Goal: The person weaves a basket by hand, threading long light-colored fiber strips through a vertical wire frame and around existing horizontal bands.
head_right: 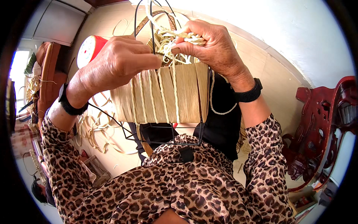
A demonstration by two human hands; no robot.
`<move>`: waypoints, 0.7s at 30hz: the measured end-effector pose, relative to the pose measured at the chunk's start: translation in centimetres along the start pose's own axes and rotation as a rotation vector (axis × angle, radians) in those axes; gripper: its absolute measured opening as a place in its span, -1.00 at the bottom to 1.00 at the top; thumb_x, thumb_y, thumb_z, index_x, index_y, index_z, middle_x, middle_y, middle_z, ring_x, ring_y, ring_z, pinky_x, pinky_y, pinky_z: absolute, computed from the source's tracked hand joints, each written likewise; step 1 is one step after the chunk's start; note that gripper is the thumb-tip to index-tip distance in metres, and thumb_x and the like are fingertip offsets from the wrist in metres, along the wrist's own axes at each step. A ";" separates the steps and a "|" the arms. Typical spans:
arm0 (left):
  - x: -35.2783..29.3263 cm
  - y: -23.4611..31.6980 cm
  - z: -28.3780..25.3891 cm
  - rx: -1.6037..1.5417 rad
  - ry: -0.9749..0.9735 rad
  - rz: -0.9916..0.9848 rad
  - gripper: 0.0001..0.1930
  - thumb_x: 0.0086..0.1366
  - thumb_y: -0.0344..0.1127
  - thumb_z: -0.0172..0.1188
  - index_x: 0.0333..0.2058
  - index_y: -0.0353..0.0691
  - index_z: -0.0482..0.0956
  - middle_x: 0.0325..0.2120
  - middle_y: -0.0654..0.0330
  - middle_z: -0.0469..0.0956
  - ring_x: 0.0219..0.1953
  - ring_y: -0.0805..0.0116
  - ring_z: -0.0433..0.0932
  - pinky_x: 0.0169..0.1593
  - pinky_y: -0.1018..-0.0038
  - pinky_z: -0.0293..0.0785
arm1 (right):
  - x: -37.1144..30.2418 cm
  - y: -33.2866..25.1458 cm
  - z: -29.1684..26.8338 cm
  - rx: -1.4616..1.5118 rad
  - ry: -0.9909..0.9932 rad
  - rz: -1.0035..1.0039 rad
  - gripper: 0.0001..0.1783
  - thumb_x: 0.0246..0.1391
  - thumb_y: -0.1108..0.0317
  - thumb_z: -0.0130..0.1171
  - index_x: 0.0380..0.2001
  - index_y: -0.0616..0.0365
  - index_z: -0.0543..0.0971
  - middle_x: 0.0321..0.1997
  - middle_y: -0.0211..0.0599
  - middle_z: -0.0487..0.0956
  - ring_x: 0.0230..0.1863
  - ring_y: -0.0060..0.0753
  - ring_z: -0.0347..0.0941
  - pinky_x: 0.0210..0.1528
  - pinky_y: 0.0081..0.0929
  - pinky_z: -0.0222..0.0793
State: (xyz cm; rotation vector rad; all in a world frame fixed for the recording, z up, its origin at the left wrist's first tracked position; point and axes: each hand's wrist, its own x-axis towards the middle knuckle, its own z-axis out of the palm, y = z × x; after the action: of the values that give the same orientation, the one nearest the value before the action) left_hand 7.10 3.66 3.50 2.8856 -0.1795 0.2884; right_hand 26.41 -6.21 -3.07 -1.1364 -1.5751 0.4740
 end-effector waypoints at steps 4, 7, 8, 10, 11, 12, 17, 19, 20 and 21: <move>0.6 -0.2 -0.5 0.118 0.041 0.170 -0.88 -0.05 -0.50 0.15 -0.45 -0.21 0.49 -0.71 0.25 0.35 -0.57 0.31 0.44 -0.51 0.44 0.35 | -0.1 0.2 0.0 0.069 0.000 -0.024 -0.76 -0.15 0.19 0.27 -0.51 0.11 0.54 -0.59 -0.55 0.48 -0.58 -0.78 0.35 -0.56 -0.78 0.23; 0.5 -0.1 -0.1 0.005 0.077 0.100 -0.92 -0.01 -0.46 0.15 -0.46 -0.24 0.50 -0.68 0.22 0.40 -0.55 0.29 0.46 -0.49 0.42 0.37 | -0.1 0.2 -0.1 0.055 -0.009 0.010 -0.76 -0.16 0.18 0.28 -0.51 0.11 0.54 -0.59 -0.55 0.48 -0.57 -0.78 0.35 -0.55 -0.78 0.23; 0.5 0.2 0.1 -0.106 0.111 0.035 -0.93 0.02 -0.44 0.16 -0.47 -0.27 0.51 -0.67 0.20 0.43 -0.55 0.28 0.46 -0.48 0.41 0.38 | -0.1 0.2 0.0 0.055 -0.008 0.010 -0.76 -0.16 0.18 0.28 -0.51 0.11 0.54 -0.59 -0.55 0.48 -0.57 -0.78 0.35 -0.55 -0.78 0.23; 0.6 1.1 0.2 -0.151 0.046 -0.064 -0.92 0.04 -0.41 0.17 -0.47 -0.29 0.51 -0.67 0.18 0.45 -0.57 0.27 0.47 -0.48 0.41 0.38 | -0.3 0.0 0.0 0.044 0.005 0.000 -0.76 -0.16 0.18 0.28 -0.51 0.12 0.54 -0.59 -0.55 0.48 -0.57 -0.78 0.35 -0.55 -0.77 0.24; 0.8 1.5 0.2 -0.197 -0.018 -0.164 -0.89 0.05 -0.38 0.17 -0.48 -0.31 0.52 -0.68 0.17 0.46 -0.59 0.27 0.47 -0.49 0.41 0.39 | -0.3 -0.1 0.0 0.044 0.004 0.002 -0.76 -0.16 0.18 0.28 -0.51 0.12 0.54 -0.59 -0.55 0.48 -0.57 -0.78 0.35 -0.55 -0.77 0.24; 1.1 1.7 0.0 -0.142 -0.125 -0.259 -0.87 0.08 -0.37 0.13 -0.46 -0.33 0.53 -0.71 0.15 0.46 -0.64 0.28 0.47 -0.49 0.43 0.40 | -0.3 -0.2 0.0 0.045 0.013 0.005 -0.75 -0.16 0.18 0.28 -0.51 0.13 0.53 -0.58 -0.55 0.48 -0.56 -0.78 0.35 -0.55 -0.77 0.24; 3.1 2.5 -2.1 -0.392 -0.453 -0.630 -0.83 0.11 -0.39 0.00 -0.42 -0.33 0.54 -0.77 0.19 0.43 -0.77 0.45 0.42 -0.67 0.57 0.34 | -0.3 -0.5 0.3 0.126 -0.009 0.109 -0.74 -0.17 0.19 0.29 -0.50 0.15 0.52 -0.57 -0.54 0.46 -0.54 -0.77 0.34 -0.53 -0.77 0.25; 3.3 3.0 -2.4 -0.557 -0.562 -0.899 -0.80 0.11 -0.39 -0.04 -0.40 -0.35 0.54 -0.80 0.21 0.41 -0.81 0.51 0.38 -0.73 0.63 0.30 | -0.4 -0.4 0.3 0.119 -0.008 0.096 -0.73 -0.17 0.19 0.28 -0.51 0.14 0.52 -0.57 -0.52 0.45 -0.54 -0.77 0.34 -0.52 -0.76 0.25; 3.1 3.2 -2.2 -0.599 -0.483 -0.942 -0.80 0.10 -0.40 -0.03 -0.38 -0.36 0.53 -0.82 0.23 0.40 -0.84 0.55 0.35 -0.77 0.66 0.26 | -0.4 -0.4 0.3 0.123 -0.007 0.097 -0.73 -0.17 0.19 0.28 -0.51 0.14 0.52 -0.57 -0.52 0.45 -0.54 -0.77 0.34 -0.52 -0.76 0.25; 2.9 3.2 -2.1 -0.640 -0.403 -0.983 -0.79 0.09 -0.40 -0.02 -0.36 -0.38 0.53 -0.84 0.24 0.38 -0.87 0.59 0.32 -0.81 0.70 0.22 | -0.3 -0.4 0.4 0.123 -0.008 0.078 -0.73 -0.17 0.18 0.28 -0.51 0.14 0.52 -0.58 -0.52 0.45 -0.54 -0.77 0.34 -0.52 -0.76 0.25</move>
State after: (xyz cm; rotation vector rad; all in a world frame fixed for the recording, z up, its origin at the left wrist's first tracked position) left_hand 9.09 0.75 6.82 2.0356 0.8811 -0.4463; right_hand 25.90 -6.55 -3.08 -1.1065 -1.4916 0.6196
